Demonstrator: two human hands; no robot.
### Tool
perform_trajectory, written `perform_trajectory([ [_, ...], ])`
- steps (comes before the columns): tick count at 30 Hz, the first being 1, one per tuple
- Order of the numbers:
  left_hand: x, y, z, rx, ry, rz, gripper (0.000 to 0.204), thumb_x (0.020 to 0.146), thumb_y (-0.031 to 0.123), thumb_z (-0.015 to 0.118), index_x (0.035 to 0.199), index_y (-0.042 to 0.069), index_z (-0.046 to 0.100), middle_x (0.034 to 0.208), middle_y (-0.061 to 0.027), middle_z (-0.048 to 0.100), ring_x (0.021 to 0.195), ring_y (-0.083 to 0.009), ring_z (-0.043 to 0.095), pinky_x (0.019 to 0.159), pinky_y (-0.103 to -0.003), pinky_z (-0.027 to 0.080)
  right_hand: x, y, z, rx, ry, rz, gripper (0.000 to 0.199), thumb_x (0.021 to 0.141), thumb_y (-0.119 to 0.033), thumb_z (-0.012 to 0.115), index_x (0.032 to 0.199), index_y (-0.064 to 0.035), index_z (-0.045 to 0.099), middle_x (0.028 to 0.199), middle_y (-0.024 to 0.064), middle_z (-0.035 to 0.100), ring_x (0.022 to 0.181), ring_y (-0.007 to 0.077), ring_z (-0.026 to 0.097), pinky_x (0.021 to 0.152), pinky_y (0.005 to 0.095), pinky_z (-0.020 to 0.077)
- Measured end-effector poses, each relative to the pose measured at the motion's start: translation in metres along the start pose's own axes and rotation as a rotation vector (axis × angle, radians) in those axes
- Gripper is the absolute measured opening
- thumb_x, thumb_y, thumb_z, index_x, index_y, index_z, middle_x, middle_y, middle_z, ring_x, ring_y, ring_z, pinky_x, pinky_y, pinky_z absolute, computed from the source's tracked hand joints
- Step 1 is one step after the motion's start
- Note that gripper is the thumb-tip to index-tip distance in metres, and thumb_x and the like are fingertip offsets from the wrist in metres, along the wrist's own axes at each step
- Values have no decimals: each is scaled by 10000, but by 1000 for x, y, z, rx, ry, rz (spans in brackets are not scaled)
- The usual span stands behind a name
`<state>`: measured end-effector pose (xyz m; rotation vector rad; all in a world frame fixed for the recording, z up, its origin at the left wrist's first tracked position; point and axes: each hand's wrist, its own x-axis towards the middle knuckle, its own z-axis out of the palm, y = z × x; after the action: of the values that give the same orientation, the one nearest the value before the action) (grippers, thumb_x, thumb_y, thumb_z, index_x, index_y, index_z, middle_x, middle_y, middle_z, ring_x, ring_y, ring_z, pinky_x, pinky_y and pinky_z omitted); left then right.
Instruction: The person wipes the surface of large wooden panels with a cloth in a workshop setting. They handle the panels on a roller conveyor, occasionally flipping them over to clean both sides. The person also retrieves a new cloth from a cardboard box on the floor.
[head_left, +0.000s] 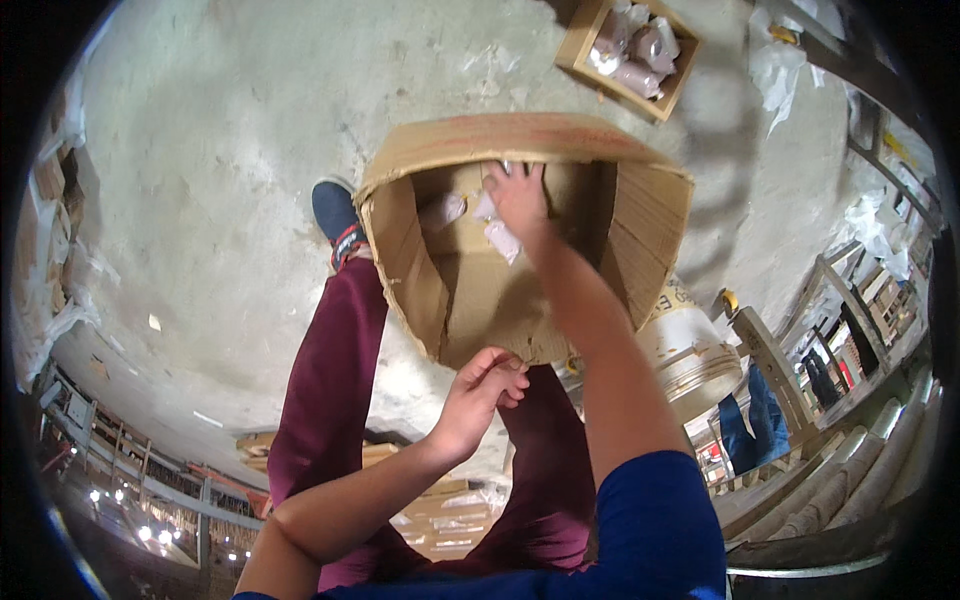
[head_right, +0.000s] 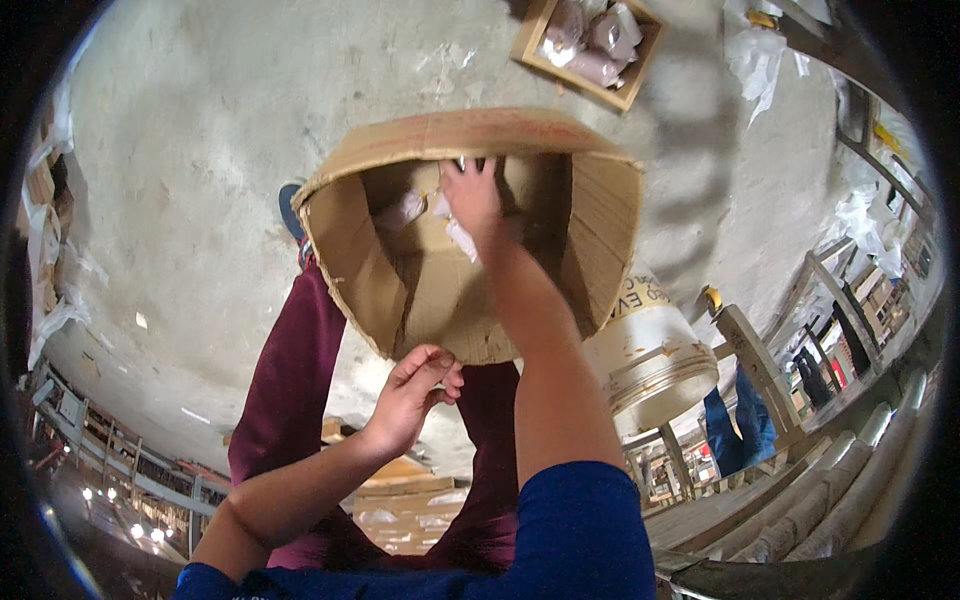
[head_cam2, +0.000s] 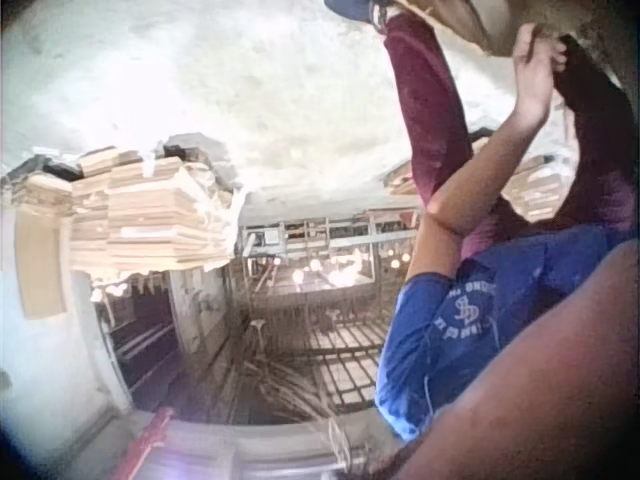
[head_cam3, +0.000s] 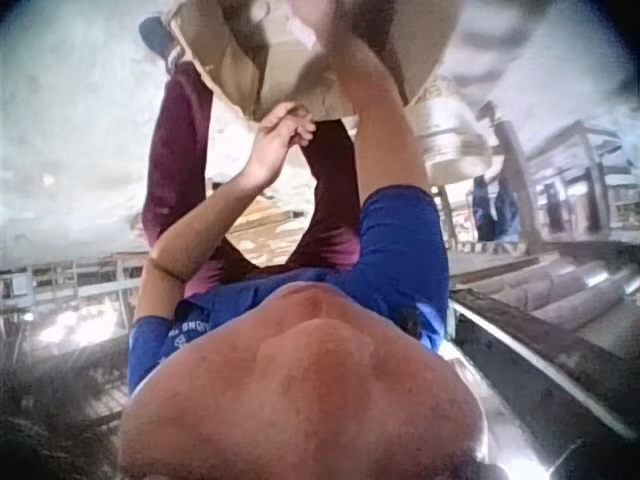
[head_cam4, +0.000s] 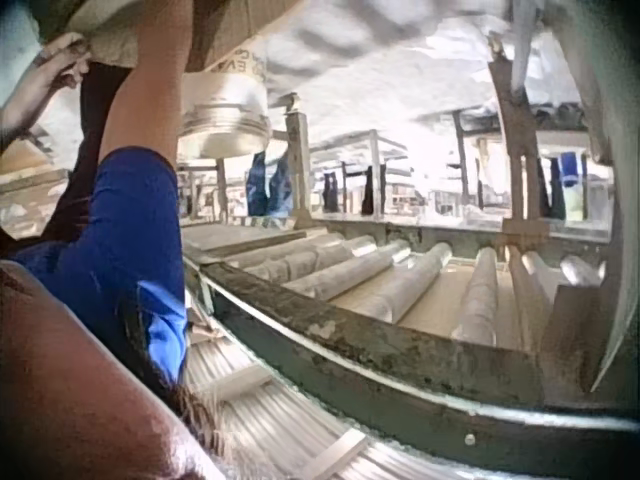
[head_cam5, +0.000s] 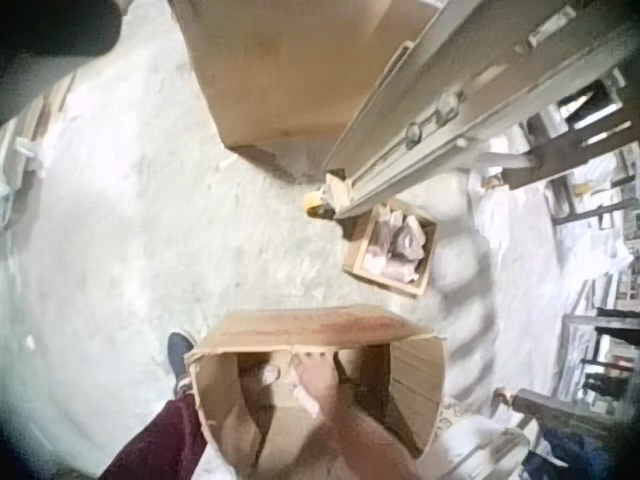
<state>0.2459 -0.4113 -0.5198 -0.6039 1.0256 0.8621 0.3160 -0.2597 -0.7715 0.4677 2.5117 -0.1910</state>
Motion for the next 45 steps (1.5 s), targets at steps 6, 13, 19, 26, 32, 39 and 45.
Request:
perform_trajectory([
  [6, -2, 2, 5, 20, -4, -70, 129, 943, 191, 489, 930, 77, 548, 821, -21, 570, 746, -109, 544, 709, -271, 443, 4, -9, -2, 27, -192, -52, 240, 858, -187, 486, 1034, -187, 649, 1355, 14, 363, 1236, 339, 320, 912, 666, 313],
  [13, -3, 6, 10, -46, 33, -48, 134, 934, 206, 505, 917, 79, 547, 801, -21, 566, 727, -110, 542, 687, -265, 446, -12, -11, 6, 561, -6, 251, 503, 606, -315, 772, 1065, -156, 642, 1341, 133, 345, 1238, 415, 289, 974, 655, 285],
  [19, -1, 8, 13, -45, -22, -94, 127, 939, 189, 493, 921, 76, 549, 795, -15, 564, 723, -107, 541, 680, -260, 445, -10, -3, 23, 797, 273, 785, 677, 618, -313, 762, 1238, -174, 528, 1398, 225, 264, 1267, 499, 237, 1035, 589, 259],
  [26, 2, 7, 8, -64, -17, -51, 126, 935, 176, 494, 929, 64, 550, 813, -21, 568, 739, -109, 543, 684, -264, 447, 14, -9, 2, 624, 269, 922, 823, 629, -350, 758, 1338, -124, 406, 1409, 207, 310, 1303, 414, 272, 1056, 566, 208],
  [32, -4, 13, 9, -47, -22, -61, 105, 922, 163, 517, 928, 65, 553, 804, -23, 571, 723, -111, 549, 663, -259, 449, 12, 30, 21, 473, 252, 400, 789, 615, -380, 772, 1279, -82, 468, 1334, 195, 418, 1253, 361, 358, 1045, 475, 277],
  [39, -7, 18, 11, -86, 11, -152, 95, 912, 155, 532, 932, 65, 554, 789, -27, 579, 707, -121, 561, 628, -269, 456, 13, 40, 33, 623, 304, 193, 700, 570, -309, 748, 1212, -117, 542, 1277, 140, 490, 1222, 342, 402, 1030, 477, 291],
  [45, -2, 14, 10, -40, -14, -70, 99, 919, 162, 521, 917, 67, 549, 788, -26, 576, 717, -120, 558, 656, -267, 450, 12, 33, 24, 621, 23, 299, 635, 623, -318, 722, 1207, -131, 559, 1283, 122, 513, 1204, 375, 430, 1025, 445, 327],
])
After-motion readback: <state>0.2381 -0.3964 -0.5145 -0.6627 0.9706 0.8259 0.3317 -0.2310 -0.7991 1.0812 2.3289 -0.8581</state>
